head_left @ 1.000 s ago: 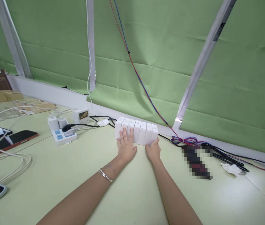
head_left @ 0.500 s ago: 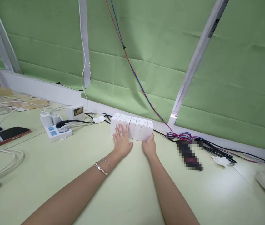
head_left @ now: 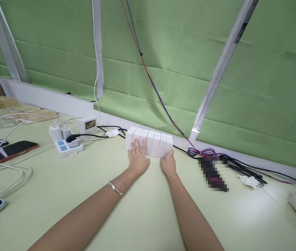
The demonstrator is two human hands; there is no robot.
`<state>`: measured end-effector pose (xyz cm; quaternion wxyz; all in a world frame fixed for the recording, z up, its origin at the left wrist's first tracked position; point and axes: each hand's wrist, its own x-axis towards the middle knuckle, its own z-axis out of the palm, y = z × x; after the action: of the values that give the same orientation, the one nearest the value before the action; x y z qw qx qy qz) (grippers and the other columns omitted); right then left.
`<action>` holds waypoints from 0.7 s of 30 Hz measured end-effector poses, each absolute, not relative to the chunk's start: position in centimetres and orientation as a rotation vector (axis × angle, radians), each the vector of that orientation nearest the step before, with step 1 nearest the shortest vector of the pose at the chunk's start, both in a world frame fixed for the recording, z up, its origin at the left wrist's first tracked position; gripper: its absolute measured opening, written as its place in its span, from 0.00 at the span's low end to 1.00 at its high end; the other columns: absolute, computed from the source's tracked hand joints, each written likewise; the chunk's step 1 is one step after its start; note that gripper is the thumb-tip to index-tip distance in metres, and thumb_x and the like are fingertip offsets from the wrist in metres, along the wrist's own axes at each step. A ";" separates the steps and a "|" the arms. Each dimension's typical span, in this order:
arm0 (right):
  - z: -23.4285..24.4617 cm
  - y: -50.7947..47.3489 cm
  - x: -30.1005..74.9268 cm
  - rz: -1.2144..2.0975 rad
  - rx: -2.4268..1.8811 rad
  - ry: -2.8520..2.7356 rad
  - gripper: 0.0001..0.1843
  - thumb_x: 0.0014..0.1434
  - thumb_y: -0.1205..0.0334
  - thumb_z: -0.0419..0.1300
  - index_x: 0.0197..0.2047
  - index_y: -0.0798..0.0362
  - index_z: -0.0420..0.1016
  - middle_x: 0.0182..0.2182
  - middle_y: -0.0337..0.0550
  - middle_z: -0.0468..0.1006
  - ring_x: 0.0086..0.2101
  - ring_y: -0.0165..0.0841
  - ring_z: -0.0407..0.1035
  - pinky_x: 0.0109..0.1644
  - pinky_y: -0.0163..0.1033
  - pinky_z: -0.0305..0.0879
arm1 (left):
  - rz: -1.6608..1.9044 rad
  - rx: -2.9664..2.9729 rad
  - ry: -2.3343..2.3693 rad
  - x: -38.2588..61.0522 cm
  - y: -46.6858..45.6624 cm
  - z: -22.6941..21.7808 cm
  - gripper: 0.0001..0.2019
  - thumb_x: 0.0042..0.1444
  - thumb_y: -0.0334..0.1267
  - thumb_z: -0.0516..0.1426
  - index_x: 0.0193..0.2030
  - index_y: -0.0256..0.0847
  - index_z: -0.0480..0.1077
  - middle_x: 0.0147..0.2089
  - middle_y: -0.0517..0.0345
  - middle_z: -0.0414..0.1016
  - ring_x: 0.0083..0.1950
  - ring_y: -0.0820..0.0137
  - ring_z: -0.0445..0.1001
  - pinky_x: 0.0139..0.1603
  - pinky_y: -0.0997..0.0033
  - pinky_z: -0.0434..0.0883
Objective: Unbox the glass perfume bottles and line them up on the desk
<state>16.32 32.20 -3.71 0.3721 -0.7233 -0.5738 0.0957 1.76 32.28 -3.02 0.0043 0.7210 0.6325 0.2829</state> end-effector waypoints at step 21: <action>-3.5 32.1 16.1 0.244 -1.892 -1.475 0.29 0.54 0.67 0.50 0.57 0.67 0.49 0.50 0.63 0.68 0.50 0.47 0.64 0.50 0.44 0.60 | 0.911 2.268 2.001 1.7 32.2 -3.2 0.44 0.48 0.35 0.56 0.67 0.39 0.34 0.69 0.38 0.23 0.68 0.46 0.29 0.62 0.42 0.43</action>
<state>16.10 32.12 -3.49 0.3572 -0.7328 -0.5714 0.0946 1.74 32.23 -3.23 -0.0087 0.7180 0.6335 0.2883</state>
